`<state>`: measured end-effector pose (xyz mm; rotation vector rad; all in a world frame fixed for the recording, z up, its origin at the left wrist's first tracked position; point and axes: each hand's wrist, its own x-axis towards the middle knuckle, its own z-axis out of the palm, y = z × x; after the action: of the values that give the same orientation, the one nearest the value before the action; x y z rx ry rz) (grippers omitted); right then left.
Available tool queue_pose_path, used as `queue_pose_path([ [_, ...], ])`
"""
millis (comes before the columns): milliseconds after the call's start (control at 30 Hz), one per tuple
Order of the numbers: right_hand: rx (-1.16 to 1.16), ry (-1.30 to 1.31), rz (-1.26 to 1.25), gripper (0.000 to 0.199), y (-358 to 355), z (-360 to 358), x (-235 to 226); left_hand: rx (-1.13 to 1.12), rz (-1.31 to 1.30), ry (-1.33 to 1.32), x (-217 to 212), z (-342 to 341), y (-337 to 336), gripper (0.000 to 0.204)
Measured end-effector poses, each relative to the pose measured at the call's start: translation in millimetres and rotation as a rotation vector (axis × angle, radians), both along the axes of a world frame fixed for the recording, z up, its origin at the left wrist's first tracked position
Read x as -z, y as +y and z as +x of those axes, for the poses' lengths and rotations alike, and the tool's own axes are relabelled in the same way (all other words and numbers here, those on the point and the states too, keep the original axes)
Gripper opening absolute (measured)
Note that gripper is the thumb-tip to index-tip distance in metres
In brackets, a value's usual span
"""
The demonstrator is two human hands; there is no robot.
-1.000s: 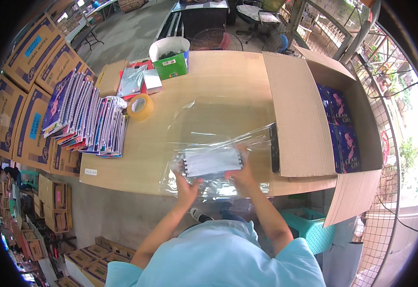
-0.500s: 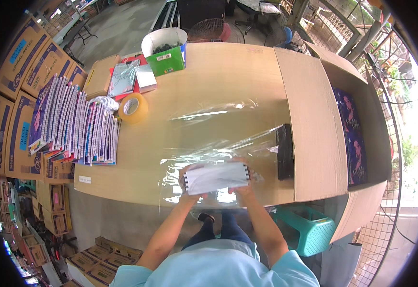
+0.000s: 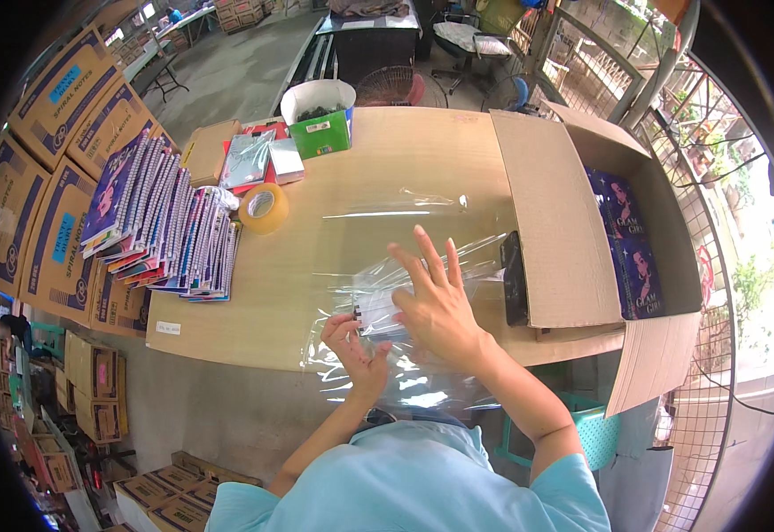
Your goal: The person wraps spiral notebooks in clear plastic wrap on a table. They place a notebook on the wrap, fold the plastic around it, and then place the wrapped notebook into a cardboard box. This process is repeated for multiple notebooks.
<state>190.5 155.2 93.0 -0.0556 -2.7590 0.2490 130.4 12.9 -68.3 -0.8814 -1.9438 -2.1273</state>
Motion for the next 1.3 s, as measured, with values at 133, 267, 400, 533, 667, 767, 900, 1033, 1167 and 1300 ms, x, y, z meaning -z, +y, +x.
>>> queue_pose_path([
  [133,-0.067,0.102,-0.029,0.02,0,24,-7,-0.024,0.008,-0.116,-17,-2,0,0.038],
  [267,0.104,0.256,-0.05,0.019,9,39,-15,-0.105,-0.104,0.055,-27,-9,-5,0.021],
  [400,0.043,0.219,-0.195,0.033,23,50,-24,0.04,-0.006,0.123,-20,-20,-16,0.021],
  [533,-0.028,0.042,-0.052,0.045,18,43,-36,0.033,-0.032,0.15,-52,-18,-13,0.026],
  [667,-0.005,0.05,0.058,0.044,15,30,-24,0.055,-0.189,0.25,-44,-26,-23,0.028],
  [767,-0.071,0.057,0.168,0.033,16,29,-17,0.116,-0.196,0.308,-21,-32,-26,0.026],
  [900,-0.362,-0.092,0.086,0.02,15,52,-33,0.23,-0.307,0.372,-36,-34,-31,0.034],
  [1033,-0.247,-0.133,-0.015,0.028,29,74,-78,0.348,-0.638,0.707,-69,-42,-39,0.056],
  [1167,-0.32,-0.311,0.234,0.031,41,52,-99,0.501,-0.784,0.829,-90,-63,-36,0.069],
  [1300,-0.415,-0.468,0.473,0.012,59,15,-63,0.632,-0.848,0.95,-99,-83,-28,0.076],
])
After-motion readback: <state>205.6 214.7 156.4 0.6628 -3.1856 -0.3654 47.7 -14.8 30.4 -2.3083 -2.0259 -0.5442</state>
